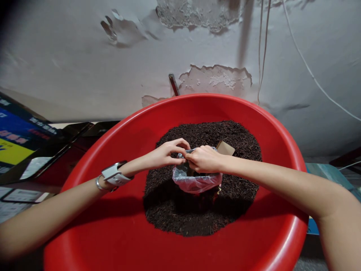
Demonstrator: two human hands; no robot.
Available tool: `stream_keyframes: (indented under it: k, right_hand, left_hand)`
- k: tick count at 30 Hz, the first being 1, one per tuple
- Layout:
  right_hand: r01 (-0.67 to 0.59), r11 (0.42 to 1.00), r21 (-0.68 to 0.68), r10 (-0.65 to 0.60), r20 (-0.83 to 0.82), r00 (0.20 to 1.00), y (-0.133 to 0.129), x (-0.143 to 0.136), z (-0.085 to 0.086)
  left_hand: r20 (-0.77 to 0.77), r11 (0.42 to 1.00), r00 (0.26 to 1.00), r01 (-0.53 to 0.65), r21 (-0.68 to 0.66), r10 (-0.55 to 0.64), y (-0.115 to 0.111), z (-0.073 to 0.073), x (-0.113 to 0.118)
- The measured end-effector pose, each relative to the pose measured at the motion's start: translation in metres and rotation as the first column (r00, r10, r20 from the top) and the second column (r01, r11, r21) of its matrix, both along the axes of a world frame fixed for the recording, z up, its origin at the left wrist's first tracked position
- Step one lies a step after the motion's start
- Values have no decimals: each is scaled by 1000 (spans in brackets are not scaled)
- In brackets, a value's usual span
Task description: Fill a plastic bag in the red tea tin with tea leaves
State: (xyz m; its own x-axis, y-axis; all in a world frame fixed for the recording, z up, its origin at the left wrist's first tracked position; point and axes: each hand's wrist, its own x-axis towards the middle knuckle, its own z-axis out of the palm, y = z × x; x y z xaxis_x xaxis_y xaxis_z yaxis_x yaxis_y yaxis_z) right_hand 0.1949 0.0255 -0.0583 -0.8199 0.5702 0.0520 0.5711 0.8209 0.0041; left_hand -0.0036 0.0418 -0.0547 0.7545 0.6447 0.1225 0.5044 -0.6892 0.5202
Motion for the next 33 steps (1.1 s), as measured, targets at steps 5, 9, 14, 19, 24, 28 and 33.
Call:
stream_keyframes:
  k: [5, 9, 14, 19, 24, 28, 33]
  right_hand:
    - [-6, 1000, 18, 6, 8, 1000, 0, 1, 0]
    - [-9, 1000, 16, 9, -6, 1000, 0, 1, 0]
    - [-7, 1000, 3, 7, -20, 1000, 0, 1, -1]
    - [-3, 1000, -1, 3, -37, 999, 1, 2, -2]
    - [-4, 1000, -16, 4, -33, 999, 1, 1, 0]
    - [3, 1000, -15, -4, -17, 1000, 0, 1, 2]
    - [3, 1000, -7, -4, -14, 1000, -1, 1, 3]
  left_hand:
    - [-8, 1000, 1000, 4, -7, -4, 0, 1, 0]
    - [-16, 1000, 1000, -6, -11, 6, -1, 2, 0]
    - [-18, 1000, 1000, -6, -13, 6, -1, 2, 0]
    - [-15, 1000, 1000, -5, -14, 4, -1, 3, 1]
    - [-20, 1000, 1000, 6, -15, -7, -1, 3, 1]
    - [-23, 1000, 1000, 10, -10, -11, -1, 2, 1]
    - [-18, 1000, 1000, 4, -13, -5, -2, 3, 1]
